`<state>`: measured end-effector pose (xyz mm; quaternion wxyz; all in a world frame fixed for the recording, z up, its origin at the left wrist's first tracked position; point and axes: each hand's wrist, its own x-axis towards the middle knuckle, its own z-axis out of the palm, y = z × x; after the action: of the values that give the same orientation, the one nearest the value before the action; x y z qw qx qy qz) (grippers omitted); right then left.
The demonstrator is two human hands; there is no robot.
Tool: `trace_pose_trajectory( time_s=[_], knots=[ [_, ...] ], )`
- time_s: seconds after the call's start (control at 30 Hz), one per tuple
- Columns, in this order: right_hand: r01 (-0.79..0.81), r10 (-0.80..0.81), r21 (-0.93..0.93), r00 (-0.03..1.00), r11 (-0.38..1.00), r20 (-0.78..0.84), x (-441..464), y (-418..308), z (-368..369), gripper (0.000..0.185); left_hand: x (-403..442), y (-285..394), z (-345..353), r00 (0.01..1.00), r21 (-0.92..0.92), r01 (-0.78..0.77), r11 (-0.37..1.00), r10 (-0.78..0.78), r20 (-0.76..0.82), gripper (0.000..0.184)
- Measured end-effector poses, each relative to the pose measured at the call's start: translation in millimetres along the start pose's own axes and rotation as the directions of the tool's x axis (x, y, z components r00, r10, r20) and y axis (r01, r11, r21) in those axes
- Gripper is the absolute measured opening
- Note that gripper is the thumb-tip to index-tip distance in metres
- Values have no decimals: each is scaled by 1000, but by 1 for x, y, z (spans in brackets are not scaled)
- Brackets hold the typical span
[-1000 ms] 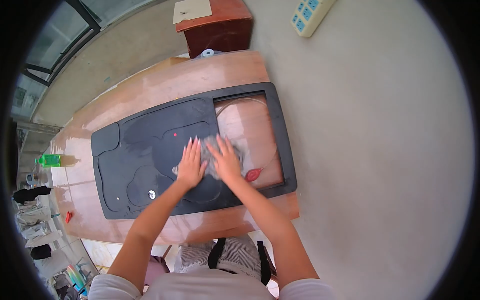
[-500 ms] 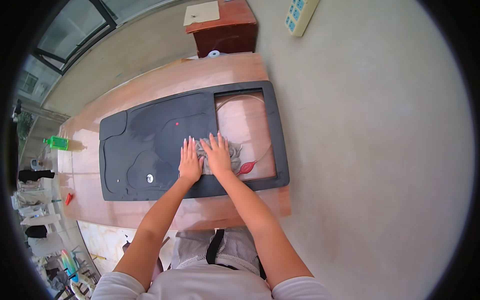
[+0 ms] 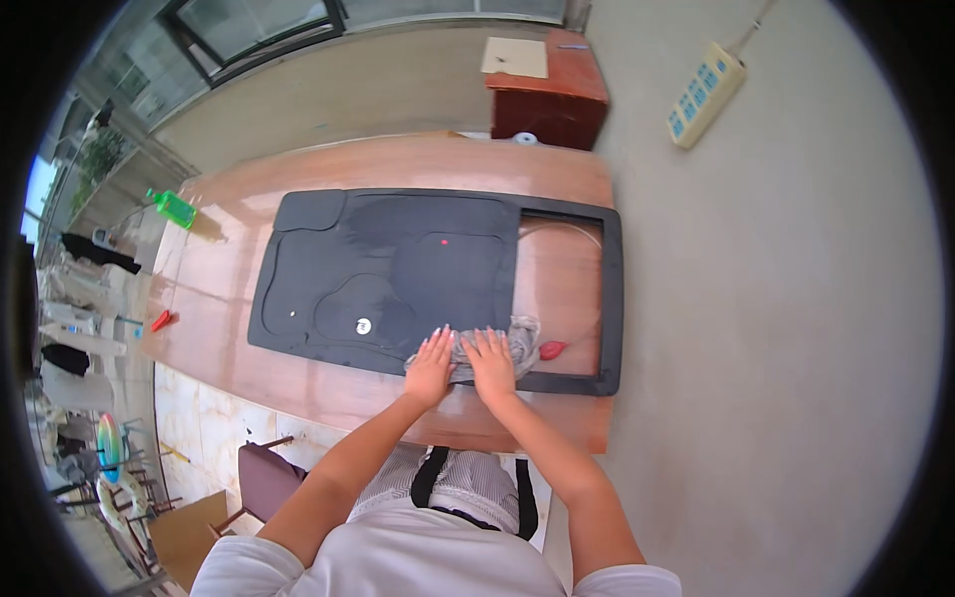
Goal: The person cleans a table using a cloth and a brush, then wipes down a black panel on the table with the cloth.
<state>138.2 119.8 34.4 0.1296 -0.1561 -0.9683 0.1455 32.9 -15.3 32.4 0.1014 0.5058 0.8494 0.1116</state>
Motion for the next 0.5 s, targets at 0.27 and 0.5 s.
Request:
trace_pose_trajectory(
  time_s=[0.27,0.5],
  knots=[
    [-60,51,68,992,996,116,19,-89,30,43,-45,-80,-5,998,76,53,996,-52,-18,71],
    [82,-105,138,980,987,167,111,-231,128,47,-104,-247,-52,971,121,235,964,-237,4,71]
  ],
)
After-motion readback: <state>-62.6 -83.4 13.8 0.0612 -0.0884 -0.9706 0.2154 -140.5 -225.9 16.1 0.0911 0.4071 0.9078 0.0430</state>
